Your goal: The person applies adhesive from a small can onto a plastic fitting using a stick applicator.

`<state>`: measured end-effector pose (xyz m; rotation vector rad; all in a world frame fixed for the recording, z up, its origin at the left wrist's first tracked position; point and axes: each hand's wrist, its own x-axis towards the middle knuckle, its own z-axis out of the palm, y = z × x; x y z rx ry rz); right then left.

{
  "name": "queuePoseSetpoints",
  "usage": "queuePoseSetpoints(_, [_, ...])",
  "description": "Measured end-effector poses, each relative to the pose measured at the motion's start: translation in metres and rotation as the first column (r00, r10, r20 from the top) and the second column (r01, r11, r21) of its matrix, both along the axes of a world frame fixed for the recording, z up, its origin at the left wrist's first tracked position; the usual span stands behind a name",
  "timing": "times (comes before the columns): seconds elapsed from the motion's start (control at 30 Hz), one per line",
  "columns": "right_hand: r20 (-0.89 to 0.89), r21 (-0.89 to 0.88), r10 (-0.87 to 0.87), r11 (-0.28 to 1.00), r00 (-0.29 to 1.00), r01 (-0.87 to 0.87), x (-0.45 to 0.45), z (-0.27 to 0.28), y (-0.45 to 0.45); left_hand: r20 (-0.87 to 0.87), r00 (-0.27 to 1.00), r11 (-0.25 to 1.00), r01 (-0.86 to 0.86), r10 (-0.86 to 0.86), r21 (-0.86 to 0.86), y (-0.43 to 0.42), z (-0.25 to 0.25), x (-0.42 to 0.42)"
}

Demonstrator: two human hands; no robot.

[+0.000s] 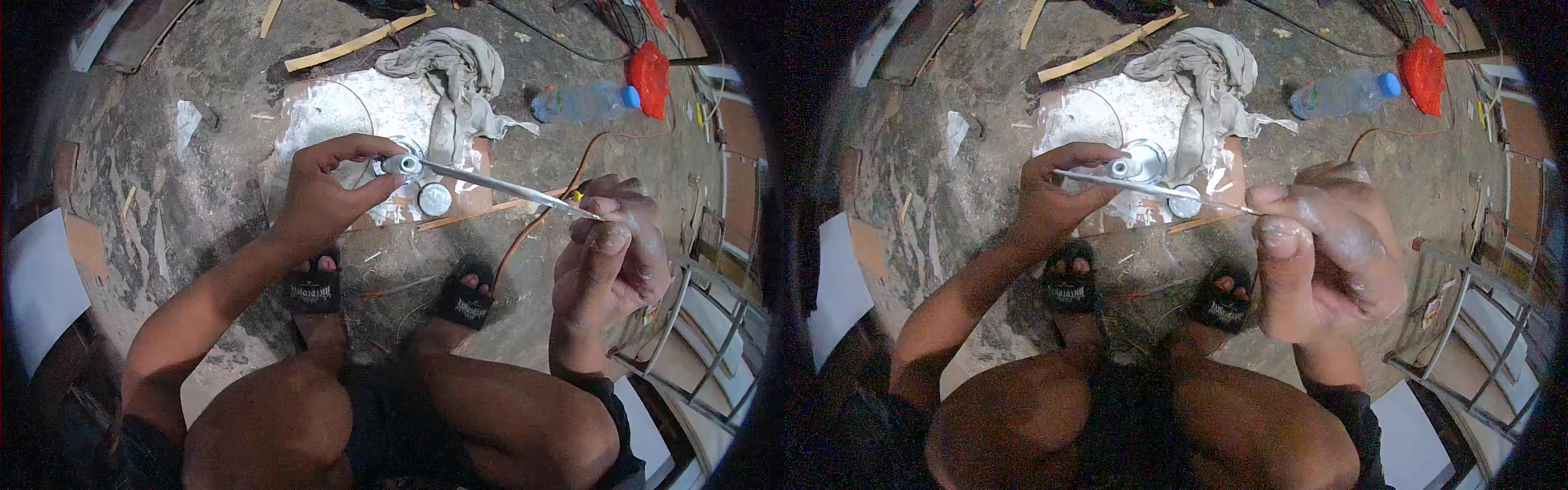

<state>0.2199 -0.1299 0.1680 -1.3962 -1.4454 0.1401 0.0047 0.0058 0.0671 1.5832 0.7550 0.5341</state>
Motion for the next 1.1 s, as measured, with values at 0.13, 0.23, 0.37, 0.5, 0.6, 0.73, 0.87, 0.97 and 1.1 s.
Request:
queuePoseSetpoints(0.13, [-0.002,0.006,-0.018,1.0,1.0,0.018,-0.001,0.0,0.0,0.004,1.0,1.0,0.001,-0.001,0.006,-0.001,0.001,-0.001])
queuePoseSetpoints(0.23, [0.002,0.018,-0.023,1.0,1.0,0.023,0.0,-0.002,0.001,0.026,1.0,1.0,0.003,-0.003,-0.007,0.0,-0.002,-0.001])
queuePoseSetpoints(0.37, [-0.064,0.019,-0.031,0.999,0.997,0.033,0.0,-0.005,-0.002,0.035,0.999,1.0,-0.008,0.008,0.001,-0.001,-0.006,-0.001])
queuePoseSetpoints(0.5, [-0.05,0.016,-0.022,1.0,0.999,0.023,0.002,-0.013,0.001,0.016,1.0,1.0,-0.015,0.015,-0.003,-0.001,-0.005,-0.002])
queuePoseSetpoints(0.6, [-0.087,-0.015,-0.076,0.997,0.993,0.075,-0.001,-0.022,0.002,-0.025,1.0,1.0,-0.002,0.002,0.004,0.0,0.0,-0.003])
queuePoseSetpoints(0.73, [-0.109,-0.095,-0.192,0.979,0.975,0.182,-0.002,-0.043,0.007,-0.026,0.999,0.999,-0.022,0.023,0.022,0.0,0.0,-0.005])
queuePoseSetpoints(0.87, [-0.049,-0.174,-0.222,0.962,0.974,0.211,0.006,-0.082,0.018,-0.052,0.998,0.999,-0.032,0.033,0.034,0.002,-0.008,-0.01])
queuePoseSetpoints(0.97, [-0.028,-0.217,-0.177,0.962,0.984,0.166,0.007,-0.112,0.021,-0.065,0.997,0.998,-0.042,0.045,0.052,0.003,-0.009,-0.013])
queuePoseSetpoints(1.1, [-0.01,-0.288,-0.151,0.947,0.989,0.141,-0.004,-0.14,0.024,-0.07,0.995,0.995,-0.066,0.071,0.081,0.003,-0.012,-0.015])
